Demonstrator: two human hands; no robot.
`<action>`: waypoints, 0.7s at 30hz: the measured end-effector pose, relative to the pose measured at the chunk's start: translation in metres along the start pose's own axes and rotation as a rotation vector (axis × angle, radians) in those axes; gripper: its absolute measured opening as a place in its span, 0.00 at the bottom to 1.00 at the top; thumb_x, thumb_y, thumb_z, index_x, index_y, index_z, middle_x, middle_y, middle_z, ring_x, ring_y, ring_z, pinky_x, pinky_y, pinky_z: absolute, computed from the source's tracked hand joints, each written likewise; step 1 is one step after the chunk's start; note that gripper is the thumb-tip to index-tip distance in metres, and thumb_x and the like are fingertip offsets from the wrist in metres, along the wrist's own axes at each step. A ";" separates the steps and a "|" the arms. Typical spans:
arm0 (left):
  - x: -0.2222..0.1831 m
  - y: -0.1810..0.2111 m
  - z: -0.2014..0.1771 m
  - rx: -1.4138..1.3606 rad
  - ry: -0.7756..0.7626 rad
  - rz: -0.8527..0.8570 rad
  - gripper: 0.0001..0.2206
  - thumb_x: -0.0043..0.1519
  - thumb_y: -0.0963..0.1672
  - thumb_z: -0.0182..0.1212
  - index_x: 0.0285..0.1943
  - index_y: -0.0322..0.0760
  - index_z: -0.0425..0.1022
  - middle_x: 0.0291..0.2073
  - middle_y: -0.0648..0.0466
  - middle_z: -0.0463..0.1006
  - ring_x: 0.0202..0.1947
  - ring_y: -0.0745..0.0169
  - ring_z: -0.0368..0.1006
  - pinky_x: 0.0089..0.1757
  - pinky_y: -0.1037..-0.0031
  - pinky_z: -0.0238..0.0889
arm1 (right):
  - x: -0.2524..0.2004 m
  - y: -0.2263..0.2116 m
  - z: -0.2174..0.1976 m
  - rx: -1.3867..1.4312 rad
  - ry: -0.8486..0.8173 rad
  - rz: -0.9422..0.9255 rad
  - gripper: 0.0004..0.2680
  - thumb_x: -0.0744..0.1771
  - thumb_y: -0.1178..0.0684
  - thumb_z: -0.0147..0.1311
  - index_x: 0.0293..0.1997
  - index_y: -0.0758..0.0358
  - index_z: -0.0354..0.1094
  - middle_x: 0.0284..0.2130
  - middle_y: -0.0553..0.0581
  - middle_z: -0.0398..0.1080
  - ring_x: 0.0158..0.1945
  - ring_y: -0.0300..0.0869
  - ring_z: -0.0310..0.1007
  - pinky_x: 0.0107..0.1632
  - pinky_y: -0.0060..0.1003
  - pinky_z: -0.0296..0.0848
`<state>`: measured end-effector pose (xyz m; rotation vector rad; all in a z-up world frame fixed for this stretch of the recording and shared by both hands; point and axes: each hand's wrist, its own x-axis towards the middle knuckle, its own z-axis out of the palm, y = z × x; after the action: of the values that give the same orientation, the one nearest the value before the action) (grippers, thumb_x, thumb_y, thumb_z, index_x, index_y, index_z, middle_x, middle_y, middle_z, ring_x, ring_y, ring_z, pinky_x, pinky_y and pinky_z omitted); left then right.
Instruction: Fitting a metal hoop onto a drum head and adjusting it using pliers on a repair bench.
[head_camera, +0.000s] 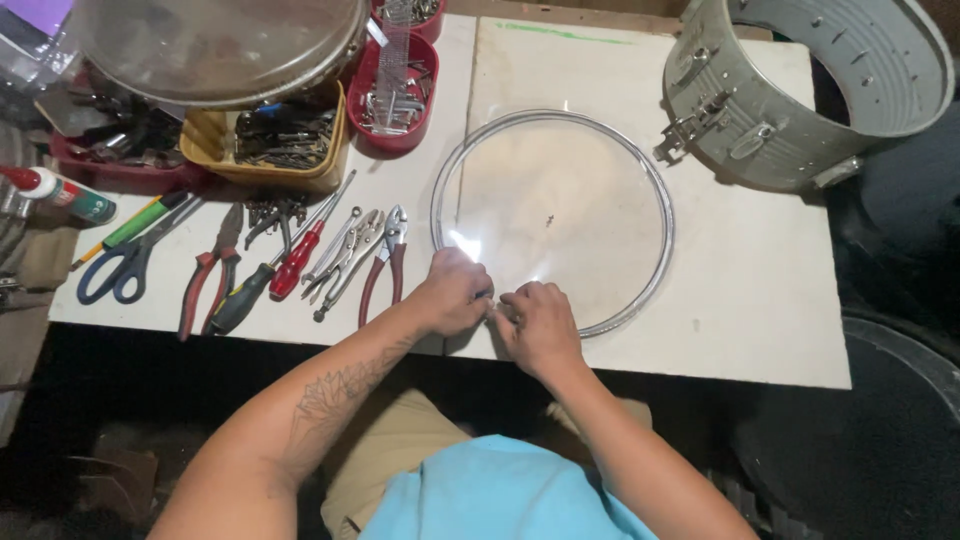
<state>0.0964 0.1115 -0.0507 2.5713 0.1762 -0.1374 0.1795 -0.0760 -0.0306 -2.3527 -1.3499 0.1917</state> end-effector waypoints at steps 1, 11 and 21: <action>0.001 0.002 -0.006 0.003 0.003 -0.004 0.10 0.59 0.51 0.60 0.38 0.48 0.81 0.36 0.53 0.81 0.52 0.49 0.72 0.63 0.53 0.47 | 0.003 0.001 0.003 0.002 0.001 -0.005 0.11 0.66 0.43 0.57 0.43 0.57 0.79 0.33 0.58 0.72 0.41 0.53 0.72 0.48 0.46 0.70; -0.010 0.001 -0.001 0.043 0.083 0.107 0.09 0.62 0.51 0.62 0.42 0.50 0.82 0.37 0.54 0.82 0.49 0.50 0.74 0.58 0.56 0.57 | 0.003 0.010 0.022 -0.148 -0.079 -0.072 0.10 0.68 0.43 0.49 0.35 0.53 0.75 0.29 0.51 0.67 0.38 0.48 0.70 0.43 0.44 0.68; -0.008 -0.004 -0.001 0.014 0.033 0.109 0.08 0.63 0.49 0.62 0.43 0.46 0.83 0.37 0.53 0.83 0.49 0.53 0.76 0.65 0.59 0.54 | 0.001 0.003 0.017 -0.104 -0.007 -0.130 0.09 0.66 0.46 0.51 0.35 0.55 0.75 0.29 0.54 0.65 0.37 0.51 0.68 0.42 0.46 0.67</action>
<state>0.0882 0.1141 -0.0511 2.5910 0.0468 -0.0550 0.1766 -0.0715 -0.0468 -2.3397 -1.5443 0.0930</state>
